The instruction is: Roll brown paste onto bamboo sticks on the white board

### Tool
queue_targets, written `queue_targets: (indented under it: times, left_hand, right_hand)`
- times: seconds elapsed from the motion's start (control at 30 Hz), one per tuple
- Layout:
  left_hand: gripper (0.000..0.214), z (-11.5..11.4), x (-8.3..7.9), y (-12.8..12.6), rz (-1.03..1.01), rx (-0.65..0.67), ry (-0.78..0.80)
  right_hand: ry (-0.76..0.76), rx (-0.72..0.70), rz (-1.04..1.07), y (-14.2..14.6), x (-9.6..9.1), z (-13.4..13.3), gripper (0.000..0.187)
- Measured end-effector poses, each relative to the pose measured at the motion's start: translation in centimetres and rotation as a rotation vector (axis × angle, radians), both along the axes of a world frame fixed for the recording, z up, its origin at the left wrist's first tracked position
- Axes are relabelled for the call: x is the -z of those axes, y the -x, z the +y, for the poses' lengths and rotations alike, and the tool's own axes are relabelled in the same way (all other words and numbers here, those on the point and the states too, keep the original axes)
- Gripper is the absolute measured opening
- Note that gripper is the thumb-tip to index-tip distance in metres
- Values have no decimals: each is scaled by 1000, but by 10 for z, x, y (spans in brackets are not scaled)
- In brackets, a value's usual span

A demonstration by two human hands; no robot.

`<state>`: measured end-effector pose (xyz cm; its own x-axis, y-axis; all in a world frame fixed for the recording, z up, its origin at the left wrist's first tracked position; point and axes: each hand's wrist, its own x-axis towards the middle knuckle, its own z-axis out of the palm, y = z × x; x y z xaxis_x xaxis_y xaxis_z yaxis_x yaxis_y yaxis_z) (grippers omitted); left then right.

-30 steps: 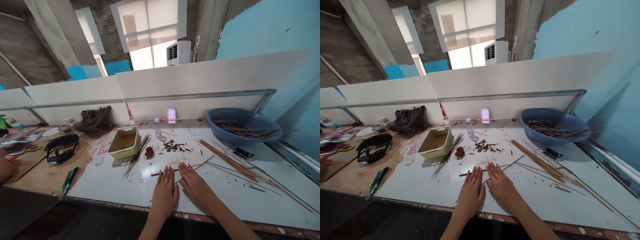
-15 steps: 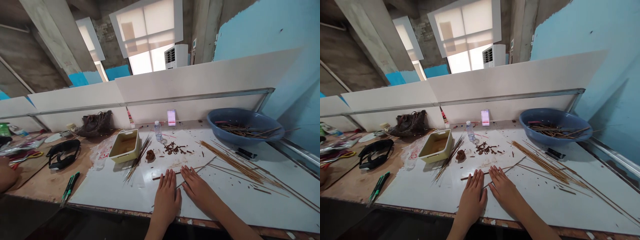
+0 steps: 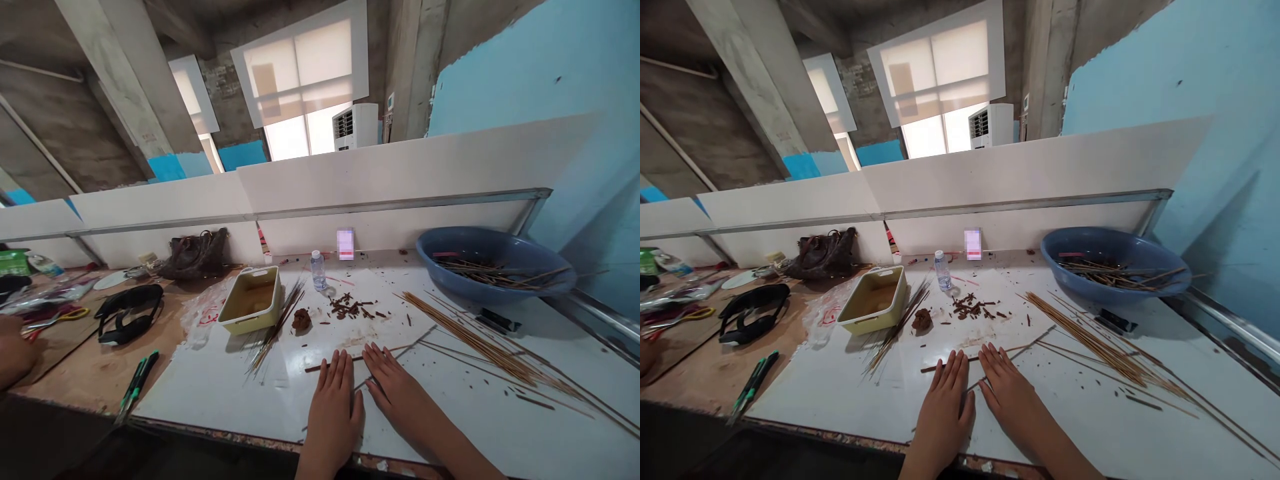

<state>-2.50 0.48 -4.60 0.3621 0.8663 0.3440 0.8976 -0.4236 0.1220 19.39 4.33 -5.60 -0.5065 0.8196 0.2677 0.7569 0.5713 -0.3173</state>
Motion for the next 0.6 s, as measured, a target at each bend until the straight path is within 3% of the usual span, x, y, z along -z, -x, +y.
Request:
queue_targets:
  times: [0.4, 0.6]
  left_hand:
    - [69, 0, 6, 0, -1, 1, -10]
    - [65, 9, 4, -5, -9, -31, 19]
  right_hand:
    - [-51, -9, -15, -2, 10, 4, 61]
    - [-119, -61, -46, 9, -11, 11, 64]
